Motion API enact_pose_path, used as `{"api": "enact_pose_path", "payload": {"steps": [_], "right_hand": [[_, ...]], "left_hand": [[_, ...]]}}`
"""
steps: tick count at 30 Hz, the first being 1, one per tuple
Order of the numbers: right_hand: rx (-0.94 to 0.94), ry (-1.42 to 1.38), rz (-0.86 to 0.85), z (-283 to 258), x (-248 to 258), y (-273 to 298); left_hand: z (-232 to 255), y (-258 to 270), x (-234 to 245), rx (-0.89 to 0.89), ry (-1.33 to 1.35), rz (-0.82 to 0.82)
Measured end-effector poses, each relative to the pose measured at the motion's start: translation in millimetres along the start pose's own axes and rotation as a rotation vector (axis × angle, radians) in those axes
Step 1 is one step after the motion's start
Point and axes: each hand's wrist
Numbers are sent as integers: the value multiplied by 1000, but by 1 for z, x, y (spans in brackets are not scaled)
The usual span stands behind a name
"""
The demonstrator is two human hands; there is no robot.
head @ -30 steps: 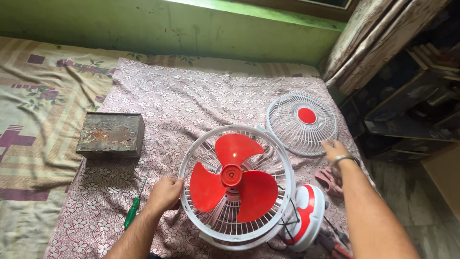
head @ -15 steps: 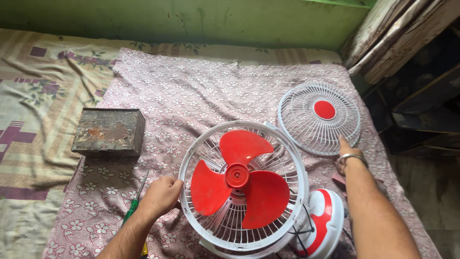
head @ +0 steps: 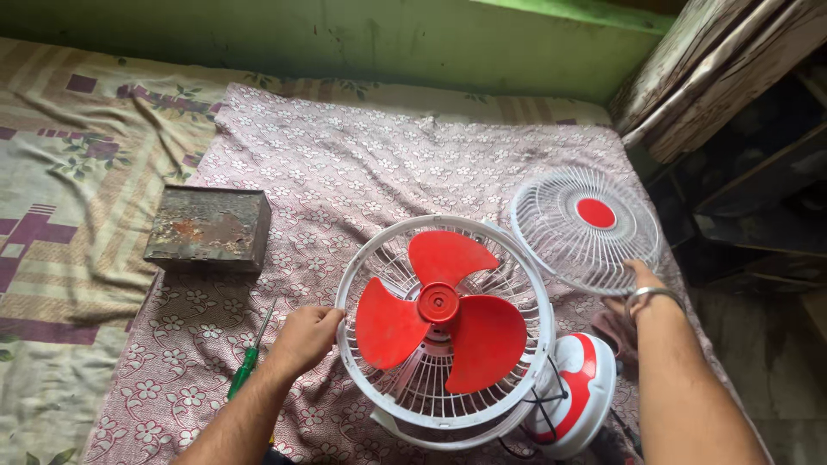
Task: The person assembles a small electric fan by attaching the motor housing, securing the fan blades, and fastening the front grille. The person uses a screwdriver to tighten screws and completes the assembly by ensuring all parts are properly aligned.
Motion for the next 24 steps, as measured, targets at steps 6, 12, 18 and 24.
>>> {"api": "enact_pose_path", "payload": {"steps": [6, 12, 18, 24], "right_hand": [[75, -211, -131, -10, 25, 56], [717, -420, 213, 4, 16, 198], [950, -531, 21, -3, 27, 307], [867, -564, -343, 7, 8, 349]], "left_hand": [[-12, 0, -22, -55, 223, 142], [-13, 5, -53, -30, 523, 213], [-17, 6, -55, -11, 580, 162], [-15, 7, -48, 41, 818, -64]]}}
Point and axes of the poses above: each hand's wrist, its own y-axis away from the middle knuckle, its own x-axis out of the back of the hand, z = x × y, and after that the axes turned 8 degrees about -y, right-handed
